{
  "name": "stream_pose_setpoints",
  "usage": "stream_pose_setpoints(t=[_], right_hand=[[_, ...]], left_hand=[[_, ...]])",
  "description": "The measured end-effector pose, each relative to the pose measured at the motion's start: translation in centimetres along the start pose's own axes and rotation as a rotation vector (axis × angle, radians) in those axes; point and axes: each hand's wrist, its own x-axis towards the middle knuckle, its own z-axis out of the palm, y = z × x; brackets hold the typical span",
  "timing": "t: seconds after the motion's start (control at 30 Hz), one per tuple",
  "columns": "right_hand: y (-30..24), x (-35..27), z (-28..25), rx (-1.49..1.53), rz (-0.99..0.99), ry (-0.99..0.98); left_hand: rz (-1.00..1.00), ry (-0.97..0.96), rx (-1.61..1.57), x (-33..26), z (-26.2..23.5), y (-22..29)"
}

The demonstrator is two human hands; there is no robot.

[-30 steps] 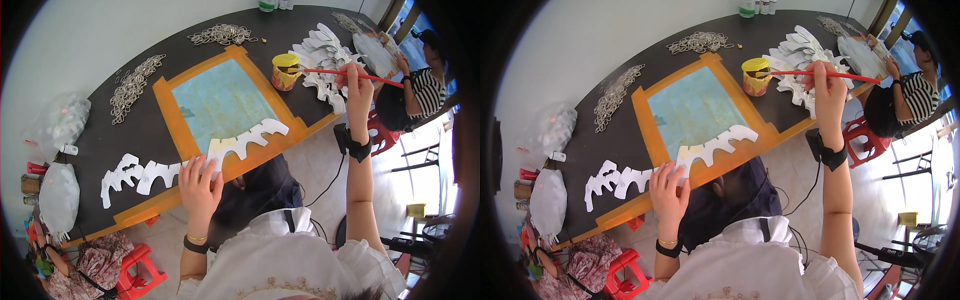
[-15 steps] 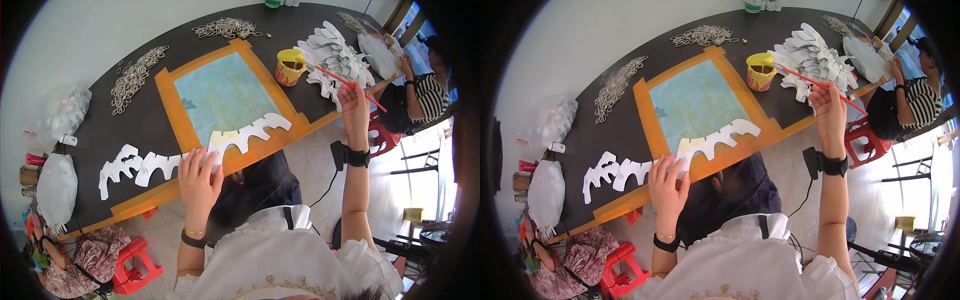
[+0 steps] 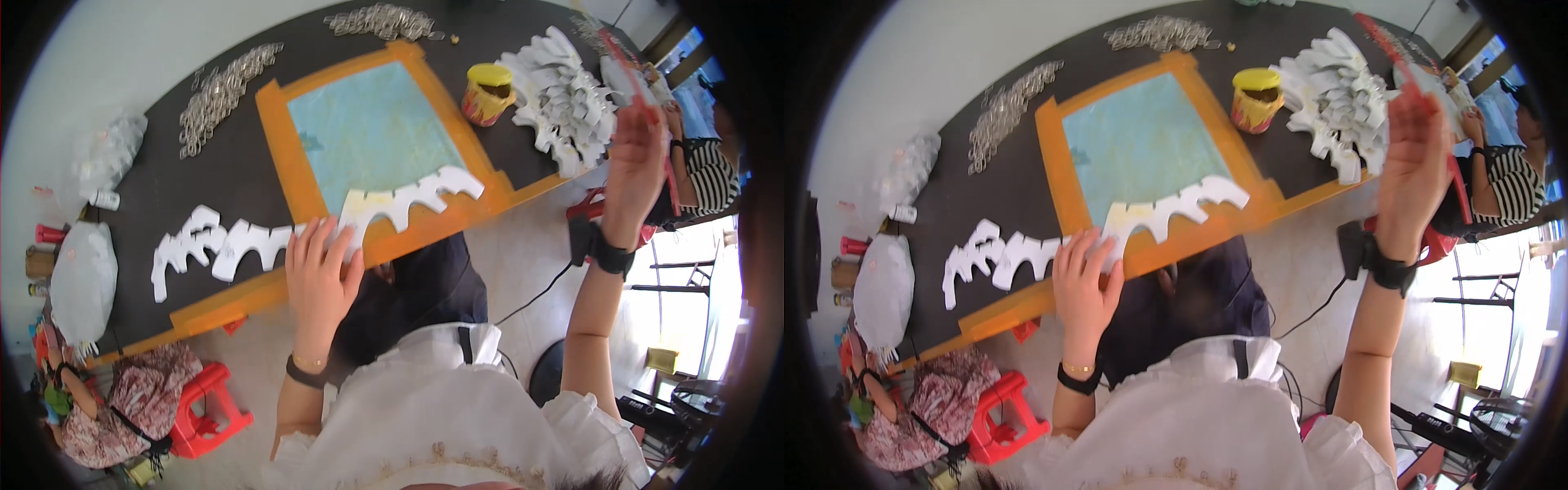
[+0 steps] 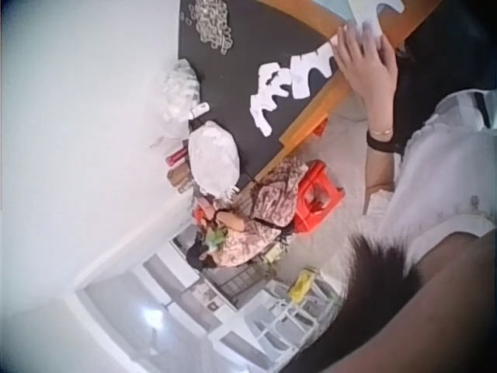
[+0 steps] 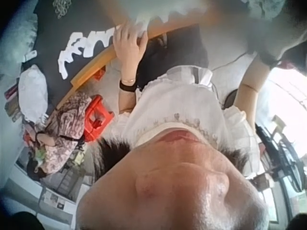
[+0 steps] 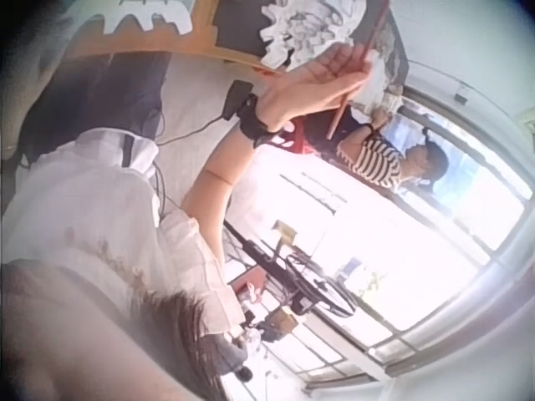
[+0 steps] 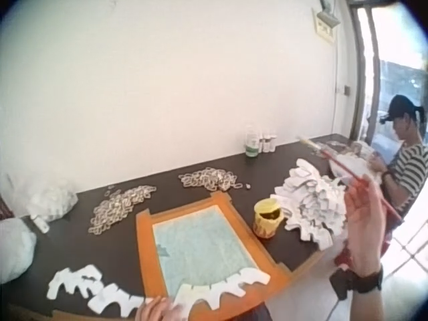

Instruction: Apply glue with a brush and hot glue gun to assemble white shoe upper components at a workshop table.

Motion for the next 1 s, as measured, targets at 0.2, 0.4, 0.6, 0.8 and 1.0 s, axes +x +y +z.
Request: stream_pose_setpoints(t=[0.2, 0.4, 0.6, 0.8, 1.0], right_hand=[[-2.7, -1.8, 2.4, -0.197, -0.183, 0.025], [0.3, -11.6, 0.1, -0.199, -0.069, -0.306], [2.0, -17.6, 1.5, -0.453, 0.095, -0.503], [3.4, -18.2, 2.6, -0.588, 0.203, -0.583], [3.5, -18.0, 1.3, -0.431, 0.275, -0.481]], left_hand=[[-0.003, 0.014, 0.016, 0.2, 0.6, -0.4], [-0.013, 0.017, 0.031, -0.2, 0.4, -0.4], [-0.004, 0.034, 0.026, -0.4, 0.9, -0.5], [-0.001, 0.043, 0.025, -0.3, 0.9, -0.6], [-0.016, 0.023, 0.001, -0.2, 0.6, -0.3]])
